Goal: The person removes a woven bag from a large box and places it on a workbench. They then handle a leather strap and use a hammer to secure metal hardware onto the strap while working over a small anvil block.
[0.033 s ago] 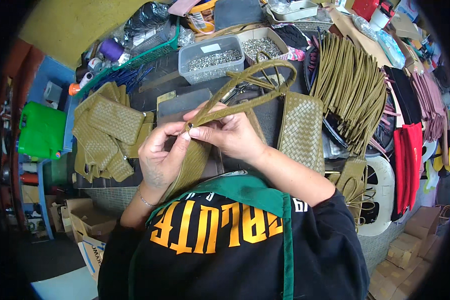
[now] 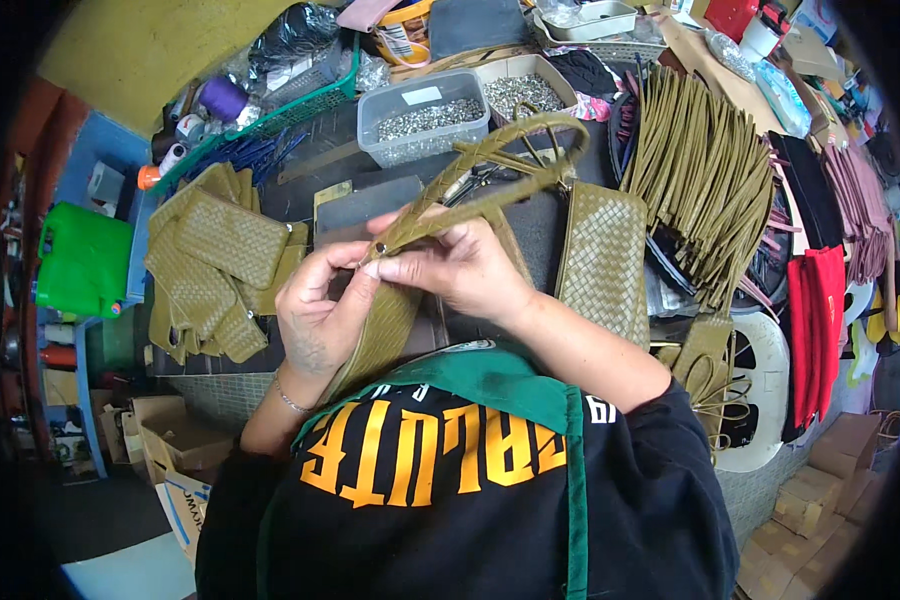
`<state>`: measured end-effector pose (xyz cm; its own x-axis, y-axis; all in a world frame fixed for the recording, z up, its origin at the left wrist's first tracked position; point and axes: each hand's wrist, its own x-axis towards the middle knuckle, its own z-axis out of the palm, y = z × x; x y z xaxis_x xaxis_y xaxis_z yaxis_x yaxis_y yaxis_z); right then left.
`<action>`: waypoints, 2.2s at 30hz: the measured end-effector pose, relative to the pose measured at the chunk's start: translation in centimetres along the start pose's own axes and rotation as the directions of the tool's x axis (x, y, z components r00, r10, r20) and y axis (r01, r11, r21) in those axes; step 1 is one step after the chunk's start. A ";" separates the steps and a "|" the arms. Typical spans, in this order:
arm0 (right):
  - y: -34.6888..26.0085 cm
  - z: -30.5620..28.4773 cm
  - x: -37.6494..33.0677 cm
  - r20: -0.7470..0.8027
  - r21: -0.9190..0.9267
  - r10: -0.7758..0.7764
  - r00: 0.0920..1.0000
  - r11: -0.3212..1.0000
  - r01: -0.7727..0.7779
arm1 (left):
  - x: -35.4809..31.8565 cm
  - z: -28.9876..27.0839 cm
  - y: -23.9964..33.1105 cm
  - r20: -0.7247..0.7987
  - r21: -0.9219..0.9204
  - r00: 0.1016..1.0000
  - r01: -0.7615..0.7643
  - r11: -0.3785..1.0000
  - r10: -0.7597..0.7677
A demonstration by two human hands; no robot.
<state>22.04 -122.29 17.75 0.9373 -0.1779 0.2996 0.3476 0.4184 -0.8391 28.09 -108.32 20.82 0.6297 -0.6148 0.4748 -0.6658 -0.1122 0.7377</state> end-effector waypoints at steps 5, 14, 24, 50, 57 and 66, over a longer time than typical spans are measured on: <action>-0.5 -0.7 -0.2 -0.101 0.264 0.108 0.989 0.961 -0.078 | -0.1 0.0 0.4 -0.011 -0.016 0.999 0.045 0.999 -0.045; -1.5 0.2 0.0 -0.182 0.070 0.068 0.981 0.996 -0.056 | 0.1 -0.2 0.1 0.010 0.144 0.985 -0.172 0.974 0.172; -3.1 -0.6 0.8 -0.093 -0.194 0.107 0.990 0.973 -0.123 | 0.1 -0.2 0.6 0.081 -0.152 0.990 0.128 0.980 -0.116; 0.5 0.1 -0.9 0.055 0.150 0.172 0.984 0.973 -0.178 | -0.2 0.0 0.0 0.089 -0.079 0.994 -0.063 0.995 0.070; -1.3 -1.6 -3.2 0.088 -0.247 -0.115 0.989 0.960 0.134 | 2.6 0.3 3.4 0.156 -0.266 0.978 -0.096 0.959 0.141; -12.5 -7.8 -5.7 -0.450 -0.439 -0.374 0.811 0.883 0.164 | 9.8 12.1 7.1 0.296 -0.873 0.955 0.258 0.413 0.028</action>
<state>12.21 -133.47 22.96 0.6190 -0.7020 0.3522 0.4501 -0.0504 -0.8915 24.69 -124.57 24.96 0.4643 -0.8210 0.3323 0.2371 0.4767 0.8465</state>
